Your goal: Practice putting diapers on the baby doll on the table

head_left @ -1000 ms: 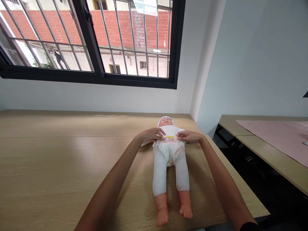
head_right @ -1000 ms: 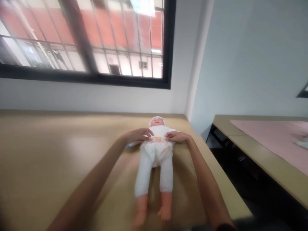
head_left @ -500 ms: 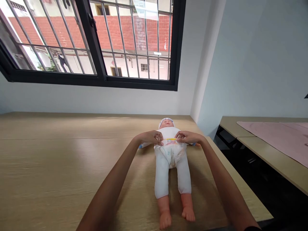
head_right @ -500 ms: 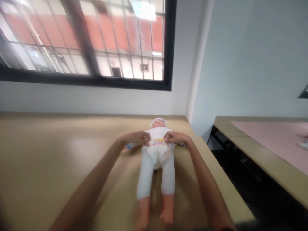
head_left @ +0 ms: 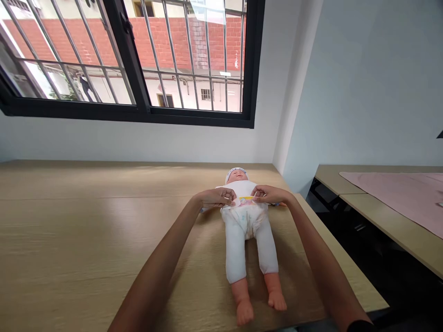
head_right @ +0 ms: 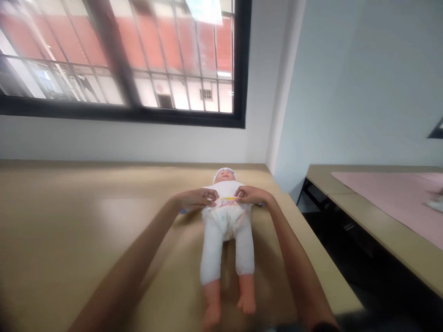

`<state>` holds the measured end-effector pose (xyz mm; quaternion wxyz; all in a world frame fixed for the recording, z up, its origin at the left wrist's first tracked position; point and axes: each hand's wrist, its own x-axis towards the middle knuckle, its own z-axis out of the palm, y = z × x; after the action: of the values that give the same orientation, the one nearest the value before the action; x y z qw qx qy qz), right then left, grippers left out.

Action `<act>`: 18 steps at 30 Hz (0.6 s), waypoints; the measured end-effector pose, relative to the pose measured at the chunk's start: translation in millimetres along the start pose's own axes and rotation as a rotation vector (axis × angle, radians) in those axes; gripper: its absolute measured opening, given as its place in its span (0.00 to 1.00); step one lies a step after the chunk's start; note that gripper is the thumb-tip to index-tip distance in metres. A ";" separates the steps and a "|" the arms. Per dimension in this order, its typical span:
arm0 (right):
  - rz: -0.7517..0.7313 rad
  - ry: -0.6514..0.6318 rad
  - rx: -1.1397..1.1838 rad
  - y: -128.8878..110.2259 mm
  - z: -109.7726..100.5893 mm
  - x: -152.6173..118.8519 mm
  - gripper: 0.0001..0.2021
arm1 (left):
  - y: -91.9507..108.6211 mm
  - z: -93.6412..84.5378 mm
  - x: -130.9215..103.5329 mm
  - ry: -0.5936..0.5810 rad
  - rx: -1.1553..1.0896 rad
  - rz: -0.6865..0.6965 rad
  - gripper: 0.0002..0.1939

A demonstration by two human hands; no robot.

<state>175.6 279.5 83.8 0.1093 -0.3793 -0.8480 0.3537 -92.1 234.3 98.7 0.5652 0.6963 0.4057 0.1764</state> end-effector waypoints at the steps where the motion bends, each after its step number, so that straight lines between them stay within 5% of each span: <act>1: -0.003 0.001 -0.001 -0.4 0.2 0.2 0.17 | 2.7 0.5 -0.6 0.018 0.019 -0.021 0.24; 11: -0.043 -0.012 0.004 -5.7 1.6 -0.2 0.20 | 16.3 10.4 -7.0 0.184 0.206 -0.098 0.27; 18: -0.028 0.064 -0.172 -24.7 19.1 6.5 0.17 | 21.0 25.7 2.1 0.407 0.547 -0.021 0.26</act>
<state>148.5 262.9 86.2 0.1084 -0.3865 -0.8766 0.2656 -65.0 218.7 110.2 0.2669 0.7684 0.5495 0.1906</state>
